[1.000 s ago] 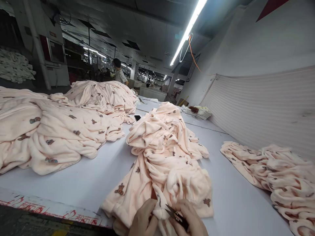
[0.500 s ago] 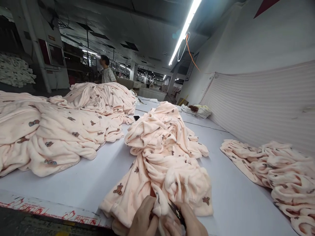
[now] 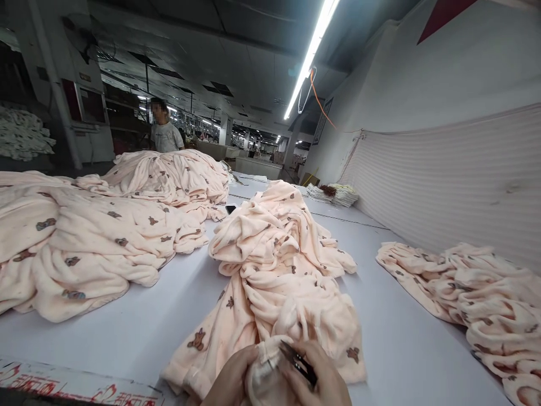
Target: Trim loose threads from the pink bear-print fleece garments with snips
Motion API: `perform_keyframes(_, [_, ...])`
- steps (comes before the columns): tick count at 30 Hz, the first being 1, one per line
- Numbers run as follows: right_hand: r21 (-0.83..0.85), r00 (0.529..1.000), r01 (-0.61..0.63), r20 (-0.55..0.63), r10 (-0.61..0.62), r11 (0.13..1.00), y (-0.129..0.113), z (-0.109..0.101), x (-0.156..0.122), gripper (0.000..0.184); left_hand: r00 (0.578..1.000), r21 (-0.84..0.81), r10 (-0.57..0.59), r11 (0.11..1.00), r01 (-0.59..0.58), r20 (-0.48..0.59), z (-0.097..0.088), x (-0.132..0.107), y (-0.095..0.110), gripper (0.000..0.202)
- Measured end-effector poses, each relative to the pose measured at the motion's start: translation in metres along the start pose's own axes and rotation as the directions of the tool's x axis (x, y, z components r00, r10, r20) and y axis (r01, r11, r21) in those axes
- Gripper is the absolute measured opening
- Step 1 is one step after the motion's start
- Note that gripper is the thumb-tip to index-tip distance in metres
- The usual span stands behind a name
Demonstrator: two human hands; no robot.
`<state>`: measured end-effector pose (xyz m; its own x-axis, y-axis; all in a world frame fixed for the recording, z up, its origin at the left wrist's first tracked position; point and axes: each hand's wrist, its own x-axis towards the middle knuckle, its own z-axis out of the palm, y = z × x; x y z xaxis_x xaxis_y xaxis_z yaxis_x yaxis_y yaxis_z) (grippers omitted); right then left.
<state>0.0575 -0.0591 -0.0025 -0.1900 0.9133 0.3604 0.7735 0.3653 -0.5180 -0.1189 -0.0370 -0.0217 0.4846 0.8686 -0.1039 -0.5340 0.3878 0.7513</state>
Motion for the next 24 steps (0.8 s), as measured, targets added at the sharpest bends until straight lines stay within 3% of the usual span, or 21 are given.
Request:
perform_keyframes(3, [-0.029, 0.998, 0.067, -0.004, -0.067, 0.997, -0.007, -0.001, -0.004, 0.022, 0.999, 0.020, 0.002, 1.000, -0.003, 0.050, 0.001, -0.001, 0.003, 0.030])
perform_keyframes(17, [-0.012, 0.998, -0.009, 0.054, 0.010, 1.000, -0.009, -0.017, 0.005, 0.021, 0.997, 0.341, 0.061, 0.937, -0.075, 0.052, -0.009, -0.006, 0.011, 0.030])
perform_keyframes(21, [-0.060, 0.991, 0.095, 0.096, -0.089, 0.994, -0.013, -0.015, 0.003, 0.020, 0.994, 0.407, 0.075, 0.908, -0.100, 0.078, -0.004, -0.007, 0.017, 0.029])
perform_keyframes(24, [-0.100, 0.998, 0.047, 0.043, -0.043, 0.994, -0.016, -0.015, 0.005, 0.019, 0.990, 0.492, 0.104, 0.860, -0.137, 0.095, 0.004, -0.003, 0.026, 0.024])
